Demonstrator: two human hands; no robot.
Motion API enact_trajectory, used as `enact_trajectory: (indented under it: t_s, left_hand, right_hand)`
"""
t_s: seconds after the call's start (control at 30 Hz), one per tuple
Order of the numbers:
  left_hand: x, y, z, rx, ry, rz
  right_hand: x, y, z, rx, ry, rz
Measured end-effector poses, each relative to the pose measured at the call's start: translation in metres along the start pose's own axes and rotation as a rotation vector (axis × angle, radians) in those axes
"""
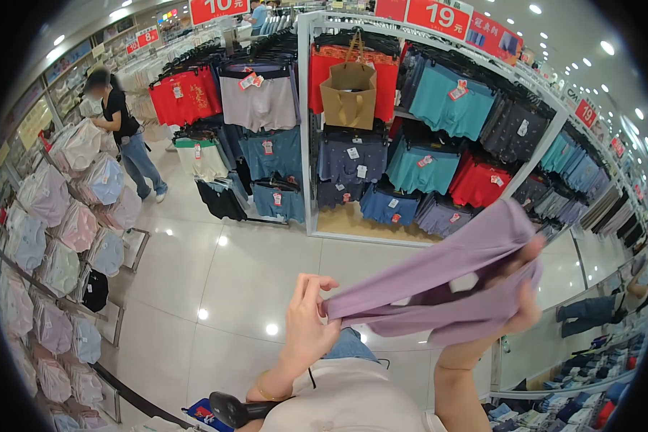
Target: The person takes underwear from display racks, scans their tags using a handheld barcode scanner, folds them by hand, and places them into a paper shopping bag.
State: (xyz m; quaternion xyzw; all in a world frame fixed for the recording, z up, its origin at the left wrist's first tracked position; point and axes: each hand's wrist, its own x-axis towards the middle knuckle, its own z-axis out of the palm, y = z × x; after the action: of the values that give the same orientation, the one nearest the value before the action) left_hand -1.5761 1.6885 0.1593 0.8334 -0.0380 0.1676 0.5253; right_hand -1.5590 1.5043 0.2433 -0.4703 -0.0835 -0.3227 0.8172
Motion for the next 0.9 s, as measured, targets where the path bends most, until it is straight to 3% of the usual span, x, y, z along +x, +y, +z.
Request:
enact_trajectory:
  t_s: [0.07,0.13,0.2,0.23,0.27,0.3,0.4,0.43,0.53,0.63,0.73,0.8,0.9]
  left_hand:
    - [-0.001,-0.001,-0.002,-0.023,-0.041,-0.013]
    - [-0.002,-0.005,-0.001,-0.048,-0.091,-0.048]
    - [0.0,-0.011,-0.004,0.029,-0.077,-0.005]
    - [0.002,-0.012,-0.006,0.07,-0.072,0.016]
    - [0.002,-0.007,-0.008,0.032,-0.04,0.072]
    - [0.002,0.002,-0.012,-0.006,-0.008,0.129]
    - [0.001,0.004,-0.017,-0.102,0.004,0.222]
    - [-0.001,0.002,-0.018,-0.132,-0.006,0.24]
    - [-0.004,-0.014,-0.022,-0.155,-0.016,0.099]
    - [-0.008,-0.002,-0.035,-0.041,0.14,0.096]
    - [-0.009,0.005,-0.044,-0.029,0.151,0.135]
    - [-0.011,-0.002,-0.043,-0.021,0.064,0.13]
    - [-0.013,-0.01,-0.039,-0.051,-0.035,0.111]
  right_hand:
    - [0.014,-0.009,0.021,-0.017,0.156,-0.026]
    - [0.016,-0.002,0.002,-0.161,-0.151,0.061]
    - [-0.001,0.01,-0.008,-0.303,-0.397,0.301]
    - [0.002,0.004,-0.006,-0.283,-0.522,0.772]
    - [-0.001,0.0,0.005,-0.28,-0.79,0.786]
    - [-0.009,0.015,0.007,-0.258,-1.019,0.663]
    - [-0.018,0.016,0.018,-0.129,-1.234,0.982]
    - [-0.021,0.019,0.019,-0.093,-1.216,0.98]
    - [-0.015,0.017,0.026,-0.165,-1.212,0.928]
    - [-0.002,0.02,0.023,-0.381,-1.231,0.768]
    - [0.005,0.026,0.024,-0.804,-1.057,0.63]
    - [0.001,0.031,0.023,-0.82,-1.053,0.331]
    - [0.01,0.021,0.026,-1.002,-1.397,-0.074]
